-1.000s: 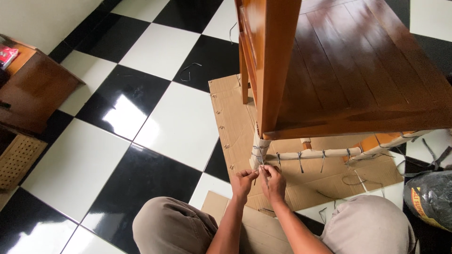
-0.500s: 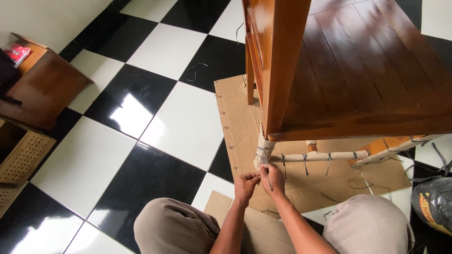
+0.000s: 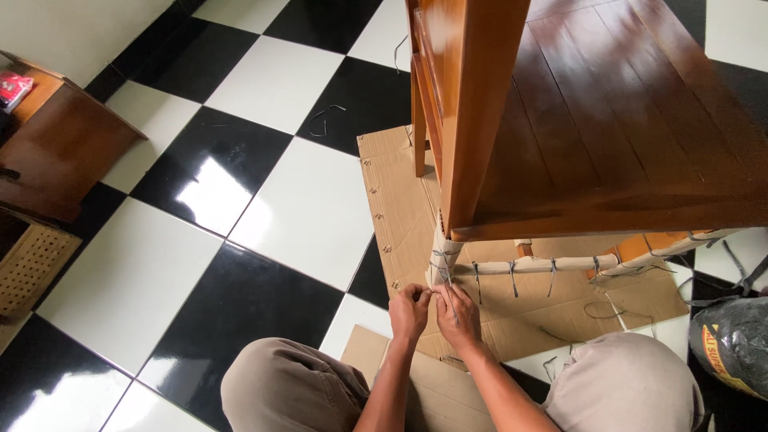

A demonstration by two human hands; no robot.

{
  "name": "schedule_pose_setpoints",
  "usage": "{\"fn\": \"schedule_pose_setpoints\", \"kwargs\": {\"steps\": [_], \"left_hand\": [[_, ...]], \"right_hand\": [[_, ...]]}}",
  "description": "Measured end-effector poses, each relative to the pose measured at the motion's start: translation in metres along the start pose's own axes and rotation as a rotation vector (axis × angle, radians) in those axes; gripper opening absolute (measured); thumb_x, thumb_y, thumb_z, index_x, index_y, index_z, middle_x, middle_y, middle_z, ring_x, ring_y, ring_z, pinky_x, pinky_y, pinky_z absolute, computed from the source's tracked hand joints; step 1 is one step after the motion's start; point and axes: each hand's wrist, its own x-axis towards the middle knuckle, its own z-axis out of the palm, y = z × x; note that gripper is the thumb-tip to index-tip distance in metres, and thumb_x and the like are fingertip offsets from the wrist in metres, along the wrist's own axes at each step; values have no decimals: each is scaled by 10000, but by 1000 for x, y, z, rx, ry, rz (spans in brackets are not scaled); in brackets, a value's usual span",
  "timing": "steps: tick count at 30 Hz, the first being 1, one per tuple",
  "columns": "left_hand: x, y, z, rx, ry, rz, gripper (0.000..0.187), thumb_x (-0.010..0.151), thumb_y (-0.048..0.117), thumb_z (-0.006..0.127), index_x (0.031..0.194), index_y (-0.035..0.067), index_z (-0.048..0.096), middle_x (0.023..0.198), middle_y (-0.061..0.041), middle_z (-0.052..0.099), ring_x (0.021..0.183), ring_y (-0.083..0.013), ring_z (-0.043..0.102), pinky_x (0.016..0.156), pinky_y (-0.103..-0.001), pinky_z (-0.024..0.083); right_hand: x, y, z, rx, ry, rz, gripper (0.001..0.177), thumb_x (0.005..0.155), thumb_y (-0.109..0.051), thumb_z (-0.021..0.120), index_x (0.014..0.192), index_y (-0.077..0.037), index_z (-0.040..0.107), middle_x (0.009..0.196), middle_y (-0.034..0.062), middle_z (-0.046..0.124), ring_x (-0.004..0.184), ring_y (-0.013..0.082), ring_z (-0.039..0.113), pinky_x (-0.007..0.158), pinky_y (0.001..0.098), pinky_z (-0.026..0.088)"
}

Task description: Wrapping a wooden chair leg with protective paper and securing it with string

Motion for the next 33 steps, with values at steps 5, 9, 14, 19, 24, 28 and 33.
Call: {"fn": "schedule_pose_setpoints", "kwargs": {"steps": [5, 9, 14, 19, 24, 28, 33], "left_hand": [[-4, 10, -4, -32, 13, -33, 275, 874, 440, 698, 966, 200, 796, 885, -78, 793, 1007, -351, 737, 912, -465, 558], [4, 6, -1, -114, 3, -108, 321, 845, 498, 712, 980, 219, 795, 930, -53, 798, 1051, -339, 724, 939, -459, 549], [6, 12, 8, -532, -10, -228, 340, 890, 471, 649, 987, 161, 749, 842, 3, 703, 803, -137, 668, 755, -314, 552], [7, 7, 20, -844, -152, -341, 558, 965, 482, 519, 1225, 28, 712, 1044, -85, 678, 1068, -230, 669, 1010, -484, 518], [22, -13, 36, -934, -236, -339, 118, 874, 233, 706, 981, 187, 687, 810, 83, 628, 829, -64, 647, 877, -332, 568], [22, -18, 40, -972, -236, -355, 109, 881, 218, 701, 978, 181, 666, 805, 75, 619, 829, -70, 643, 898, -339, 563], [10, -12, 29, -960, -215, -321, 166, 913, 252, 715, 1061, 197, 661, 946, 69, 677, 927, -85, 642, 893, -343, 532]], "right_hand": [[2, -5, -2, -38, 26, -18, 116, 929, -99, 602, 962, -176, 683, 848, 64, 684, 894, 292, 722, 805, 386, 577], [4, 6, 6, -52, 58, 0, 56, 934, -161, 641, 908, -199, 673, 792, 42, 660, 861, 270, 723, 744, 371, 580], [5, 5, 9, -3, 65, 48, 72, 959, -163, 629, 918, -158, 689, 804, 100, 678, 861, 334, 726, 754, 413, 579], [3, 7, 12, 35, 41, 93, 130, 994, -220, 602, 919, -142, 674, 819, 122, 692, 873, 358, 727, 770, 439, 576], [9, 18, 17, 294, -100, 534, 205, 920, -340, 641, 906, -194, 784, 729, 48, 784, 803, 271, 775, 767, 398, 581], [14, 21, 17, 344, -72, 606, 227, 866, -273, 681, 1013, -125, 772, 766, 154, 771, 817, 353, 764, 764, 456, 564], [15, -8, 2, 167, -142, 500, 247, 904, -199, 584, 1056, -172, 778, 943, 152, 798, 999, 371, 745, 870, 491, 577]]}}
